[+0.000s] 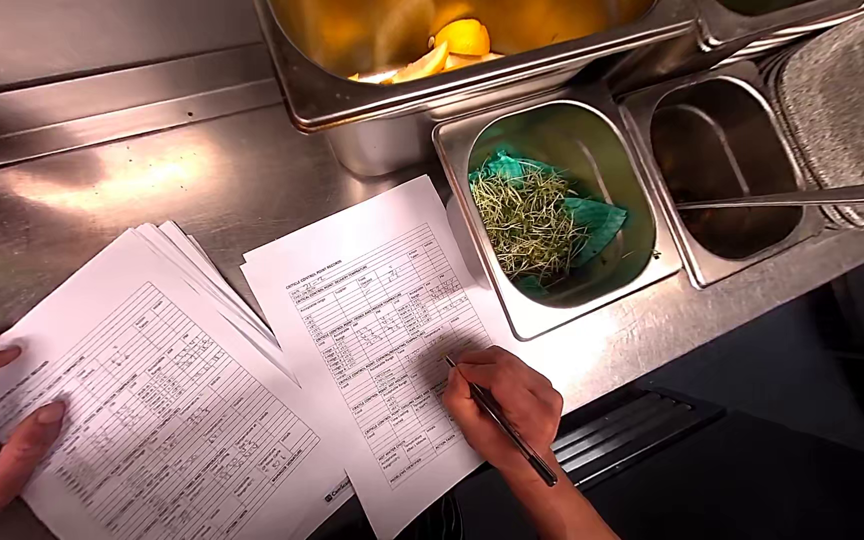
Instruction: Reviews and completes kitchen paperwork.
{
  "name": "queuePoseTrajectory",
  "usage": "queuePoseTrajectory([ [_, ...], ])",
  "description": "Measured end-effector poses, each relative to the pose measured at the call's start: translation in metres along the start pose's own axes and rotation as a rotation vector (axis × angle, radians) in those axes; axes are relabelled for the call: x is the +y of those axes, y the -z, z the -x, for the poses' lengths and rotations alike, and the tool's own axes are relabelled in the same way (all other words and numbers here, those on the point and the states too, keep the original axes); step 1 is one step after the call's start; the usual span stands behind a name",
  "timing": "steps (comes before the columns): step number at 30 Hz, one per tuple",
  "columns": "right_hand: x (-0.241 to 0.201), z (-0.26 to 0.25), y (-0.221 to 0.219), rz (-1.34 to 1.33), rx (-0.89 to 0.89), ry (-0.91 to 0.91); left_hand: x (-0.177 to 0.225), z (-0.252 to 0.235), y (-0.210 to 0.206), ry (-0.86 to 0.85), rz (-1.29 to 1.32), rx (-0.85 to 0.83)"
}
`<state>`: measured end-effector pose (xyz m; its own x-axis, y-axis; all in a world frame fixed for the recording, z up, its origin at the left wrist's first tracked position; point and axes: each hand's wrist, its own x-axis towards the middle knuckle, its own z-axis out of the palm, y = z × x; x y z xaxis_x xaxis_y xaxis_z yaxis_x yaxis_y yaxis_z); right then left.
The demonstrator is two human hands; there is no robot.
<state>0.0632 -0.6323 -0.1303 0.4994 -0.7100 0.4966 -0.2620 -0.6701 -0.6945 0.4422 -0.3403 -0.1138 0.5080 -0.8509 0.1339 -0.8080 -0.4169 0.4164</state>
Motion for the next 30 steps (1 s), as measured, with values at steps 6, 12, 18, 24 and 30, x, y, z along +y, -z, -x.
queuePoseTrajectory([
  [6,0.002,0.000,0.001,0.005,-0.021,0.021,-0.007,0.002,0.000,0.020,-0.065,-0.034],
  [12,-0.001,0.000,0.004,0.044,-0.092,-0.015,-0.012,0.002,0.005,-0.050,-0.166,0.078],
  [18,0.000,-0.002,0.004,0.022,-0.072,-0.016,-0.010,-0.002,0.003,-0.063,-0.169,0.104],
  [24,-0.004,-0.005,0.001,0.060,-0.041,-0.039,-0.010,-0.002,0.003,-0.057,-0.154,0.087],
  [30,-0.001,-0.001,0.000,0.033,-0.004,-0.070,-0.026,0.004,-0.003,-0.053,-0.069,0.015],
])
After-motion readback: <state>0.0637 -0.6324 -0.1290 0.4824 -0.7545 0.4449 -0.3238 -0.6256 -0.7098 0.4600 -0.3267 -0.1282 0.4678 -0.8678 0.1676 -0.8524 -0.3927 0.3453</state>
